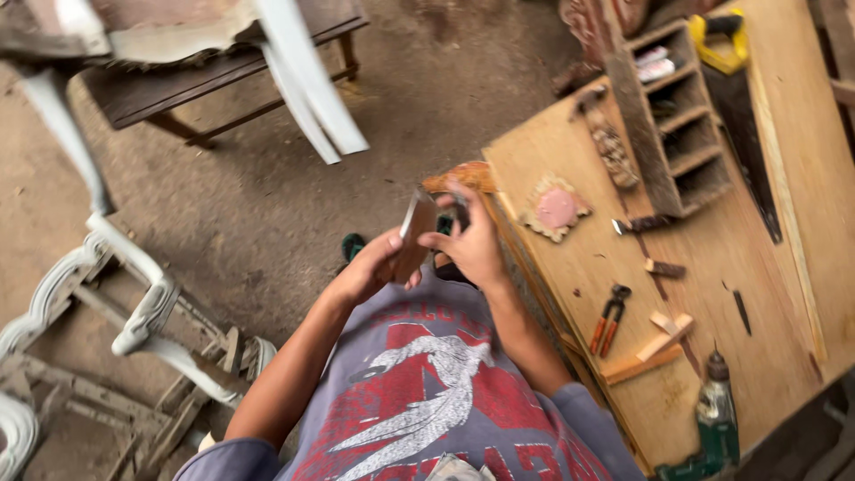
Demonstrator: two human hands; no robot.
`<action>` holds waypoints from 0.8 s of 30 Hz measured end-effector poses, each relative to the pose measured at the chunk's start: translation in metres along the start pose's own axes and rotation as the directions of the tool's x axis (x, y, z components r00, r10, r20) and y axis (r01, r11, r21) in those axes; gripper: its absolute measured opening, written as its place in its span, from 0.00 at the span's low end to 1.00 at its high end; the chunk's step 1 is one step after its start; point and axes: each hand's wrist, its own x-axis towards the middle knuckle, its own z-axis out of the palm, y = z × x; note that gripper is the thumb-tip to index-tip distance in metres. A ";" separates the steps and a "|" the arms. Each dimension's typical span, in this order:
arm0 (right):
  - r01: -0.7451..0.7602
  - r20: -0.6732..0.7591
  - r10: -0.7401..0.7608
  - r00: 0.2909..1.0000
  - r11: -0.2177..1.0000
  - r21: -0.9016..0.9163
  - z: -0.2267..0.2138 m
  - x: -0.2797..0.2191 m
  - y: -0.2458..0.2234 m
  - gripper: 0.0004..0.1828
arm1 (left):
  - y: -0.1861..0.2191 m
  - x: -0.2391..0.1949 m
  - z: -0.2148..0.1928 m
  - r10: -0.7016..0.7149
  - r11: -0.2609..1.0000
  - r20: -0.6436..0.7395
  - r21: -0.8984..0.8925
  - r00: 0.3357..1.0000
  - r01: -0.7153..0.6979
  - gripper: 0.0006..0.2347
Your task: The person applies pink filler to a decorative wooden piece and a white chair frame using a putty knife. They then use a hammer to tap a wooden insert into the chair frame.
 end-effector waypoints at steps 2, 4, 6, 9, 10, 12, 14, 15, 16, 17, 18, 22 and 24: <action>0.017 -0.118 -0.016 0.993 1.000 0.014 -0.017 0.012 0.006 0.44 | -0.005 0.007 0.020 -0.068 0.997 0.026 0.049 0.997 0.067 0.28; 0.047 -0.214 -0.070 0.974 0.992 -0.113 -0.055 0.019 0.015 0.37 | -0.006 0.016 0.034 -0.089 0.983 0.036 0.162 0.995 0.082 0.29; 0.071 -0.245 -0.170 0.954 0.928 -0.367 -0.100 0.019 0.030 0.29 | -0.010 0.030 0.043 -0.071 0.984 0.002 0.166 0.997 0.070 0.29; -0.252 -0.266 0.201 0.943 0.952 -0.176 -0.155 0.001 0.061 0.21 | -0.028 0.046 0.053 -0.030 0.997 -0.132 0.066 0.991 0.039 0.27; -0.247 -0.308 0.187 0.933 0.954 -0.171 -0.172 -0.008 0.074 0.15 | -0.034 0.057 0.055 -0.030 0.997 -0.183 0.071 0.983 0.044 0.27; -0.267 -0.386 0.150 0.910 0.925 -0.269 -0.203 -0.032 0.100 0.12 | -0.049 0.073 0.056 -0.023 0.997 -0.263 0.066 0.964 0.042 0.26; -0.315 -0.447 0.089 0.890 0.830 -0.461 -0.229 -0.060 0.125 0.16 | -0.064 0.087 0.056 -0.008 0.998 -0.322 0.051 0.947 0.026 0.25; -0.303 -0.441 0.059 0.896 0.808 -0.506 -0.238 -0.073 0.136 0.16 | -0.071 0.093 0.056 -0.025 0.997 -0.352 0.054 0.936 0.047 0.24; -0.288 -0.436 0.025 0.900 0.783 -0.551 -0.245 -0.084 0.146 0.17 | -0.077 0.101 0.054 -0.040 0.996 -0.375 0.060 0.926 0.068 0.23; -0.273 -0.428 -0.010 0.904 0.756 -0.594 -0.251 -0.094 0.155 0.18 | -0.084 0.109 0.052 -0.055 0.994 -0.399 0.066 0.915 0.089 0.22; -0.277 -0.416 0.011 0.909 0.762 -0.585 -0.253 -0.101 0.164 0.16 | -0.089 0.120 0.049 -0.075 0.992 -0.407 0.065 0.911 0.111 0.22; -0.246 -0.378 0.017 0.925 0.787 -0.566 -0.247 -0.122 0.182 0.16 | -0.115 0.161 0.036 -0.140 0.978 -0.413 0.086 0.900 0.192 0.22; -0.226 -0.390 -0.017 0.921 0.791 -0.569 -0.240 -0.127 0.181 0.16 | -0.124 0.176 0.032 -0.139 0.975 -0.385 0.110 0.913 0.194 0.21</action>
